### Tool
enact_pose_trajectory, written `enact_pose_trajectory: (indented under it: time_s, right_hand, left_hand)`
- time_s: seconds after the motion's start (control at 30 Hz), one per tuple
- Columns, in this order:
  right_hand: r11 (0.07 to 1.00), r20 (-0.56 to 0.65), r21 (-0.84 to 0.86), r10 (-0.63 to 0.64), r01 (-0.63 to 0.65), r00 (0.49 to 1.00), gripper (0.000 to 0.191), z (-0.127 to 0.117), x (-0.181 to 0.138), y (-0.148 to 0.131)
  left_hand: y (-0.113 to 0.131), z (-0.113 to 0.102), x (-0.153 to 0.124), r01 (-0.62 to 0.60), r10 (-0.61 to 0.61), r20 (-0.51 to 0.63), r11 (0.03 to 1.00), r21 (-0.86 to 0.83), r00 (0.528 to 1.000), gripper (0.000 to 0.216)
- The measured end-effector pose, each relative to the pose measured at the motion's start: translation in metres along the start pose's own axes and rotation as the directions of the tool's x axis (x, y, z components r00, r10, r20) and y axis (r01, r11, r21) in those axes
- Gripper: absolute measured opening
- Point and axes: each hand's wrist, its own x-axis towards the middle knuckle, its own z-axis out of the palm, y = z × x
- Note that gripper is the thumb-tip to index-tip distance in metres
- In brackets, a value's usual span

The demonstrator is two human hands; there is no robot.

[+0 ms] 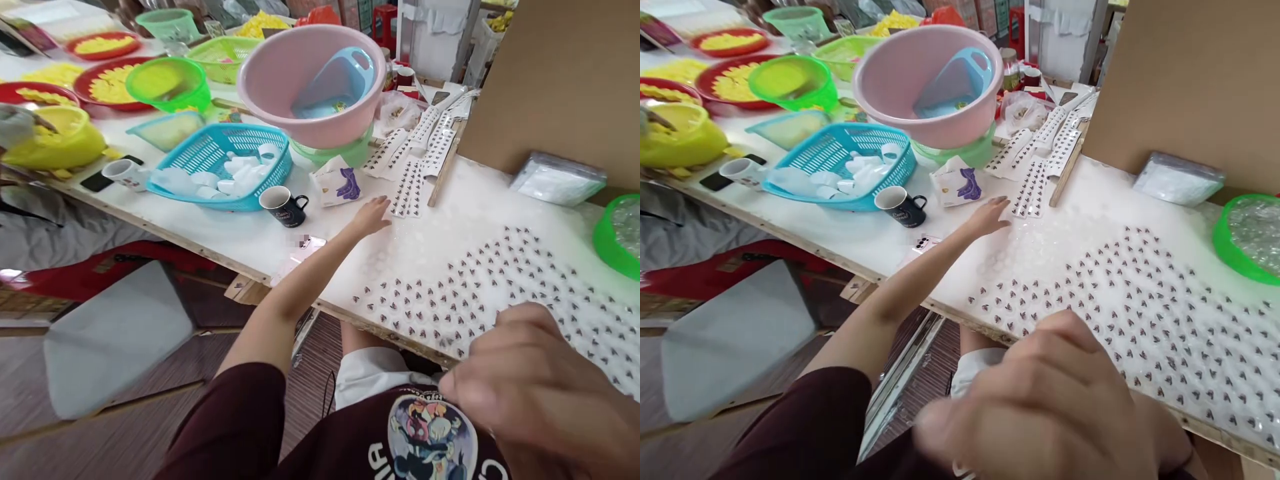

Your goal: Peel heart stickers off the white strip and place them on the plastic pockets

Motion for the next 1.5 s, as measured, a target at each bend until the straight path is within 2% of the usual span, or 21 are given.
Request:
enact_pose_trajectory:
  time_s: [0.07,0.17,0.27,0.4,0.6,0.7,0.73,0.8,0.83,0.9,0.97,1.0,1.07,1.13,1.2,1.3,1.5]
  right_hand:
    - [1.000,-0.078,0.002,-0.016,0.016,0.997,0.048,0.000,-0.003,0.017]
    - [0.997,-0.169,-0.003,0.069,-0.071,0.983,0.040,0.006,-0.026,0.050]
    - [0.978,-0.213,0.029,0.210,-0.208,0.954,0.031,0.010,-0.052,0.076]
    - [0.941,-0.224,0.091,0.339,-0.327,0.914,0.022,0.012,-0.069,0.093]
    - [0.892,-0.197,0.185,0.445,-0.412,0.874,0.018,0.022,-0.072,0.107]
    - [0.867,-0.214,0.239,0.486,-0.437,0.847,0.022,0.026,-0.070,0.114]
    - [0.861,-0.221,0.254,0.496,-0.441,0.840,0.023,0.027,-0.069,0.116]
    - [0.849,-0.232,0.287,0.510,-0.443,0.828,0.024,0.029,-0.067,0.120]
    - [0.844,-0.233,0.306,0.516,-0.441,0.824,0.024,0.030,-0.065,0.121]
    - [0.834,-0.242,0.354,0.520,-0.424,0.820,0.025,0.031,-0.059,0.121]
    - [0.821,-0.241,0.423,0.510,-0.383,0.826,0.027,0.032,-0.051,0.119]
    - [0.809,-0.223,0.469,0.496,-0.354,0.839,0.029,0.033,-0.047,0.118]
    - [0.765,-0.138,0.567,0.455,-0.306,0.880,0.039,0.034,-0.040,0.114]
    - [0.702,-0.034,0.643,0.426,-0.307,0.904,0.048,0.036,-0.036,0.112]
    - [0.643,0.044,0.677,0.453,-0.360,0.891,0.044,0.038,-0.035,0.112]
    - [0.562,0.111,0.699,0.526,-0.443,0.843,0.031,0.042,-0.038,0.113]
    - [0.463,0.192,0.720,0.583,-0.517,0.790,0.030,0.056,-0.049,0.110]
  left_hand:
    - [0.008,0.023,0.012,-0.010,0.010,0.037,1.000,0.004,0.999,0.047]
    - [0.006,0.033,0.023,-0.015,0.014,0.056,1.000,0.022,0.998,0.027]
    - [0.004,0.030,0.026,-0.021,0.018,0.064,0.999,0.050,0.998,0.023]
    - [0.011,0.023,0.024,0.013,-0.015,0.019,0.997,0.076,1.000,0.024]
    - [0.031,-0.007,0.021,0.149,-0.138,-0.187,0.988,0.046,0.973,0.024]
    - [0.052,-0.030,0.007,0.156,-0.164,-0.368,0.986,-0.053,0.915,0.026]
    - [0.060,-0.038,-0.001,0.101,-0.149,-0.462,0.987,-0.127,0.874,0.026]
    - [0.080,-0.053,-0.024,-0.098,-0.082,-0.637,0.965,-0.242,0.767,0.022]
    - [0.091,-0.061,-0.039,-0.196,-0.046,-0.695,0.944,-0.265,0.718,0.019]
    - [0.114,-0.077,-0.071,-0.303,-0.018,-0.743,0.906,-0.295,0.669,0.012]
    - [0.138,-0.092,-0.105,-0.344,-0.017,-0.728,0.874,-0.344,0.685,0.008]
    - [0.149,-0.098,-0.121,-0.371,0.006,-0.698,0.850,-0.373,0.716,0.007]
    - [0.169,-0.106,-0.149,-0.405,0.098,-0.569,0.799,-0.444,0.816,0.005]
    - [0.184,-0.107,-0.171,-0.391,0.168,-0.421,0.755,-0.527,0.892,0.014]
    - [0.194,-0.100,-0.186,-0.343,0.174,-0.324,0.725,-0.596,0.930,0.021]
    - [0.201,-0.083,-0.204,-0.283,0.082,-0.324,0.711,-0.644,0.943,0.020]
    - [0.209,-0.055,-0.230,-0.229,-0.131,-0.416,0.670,-0.706,0.900,0.020]
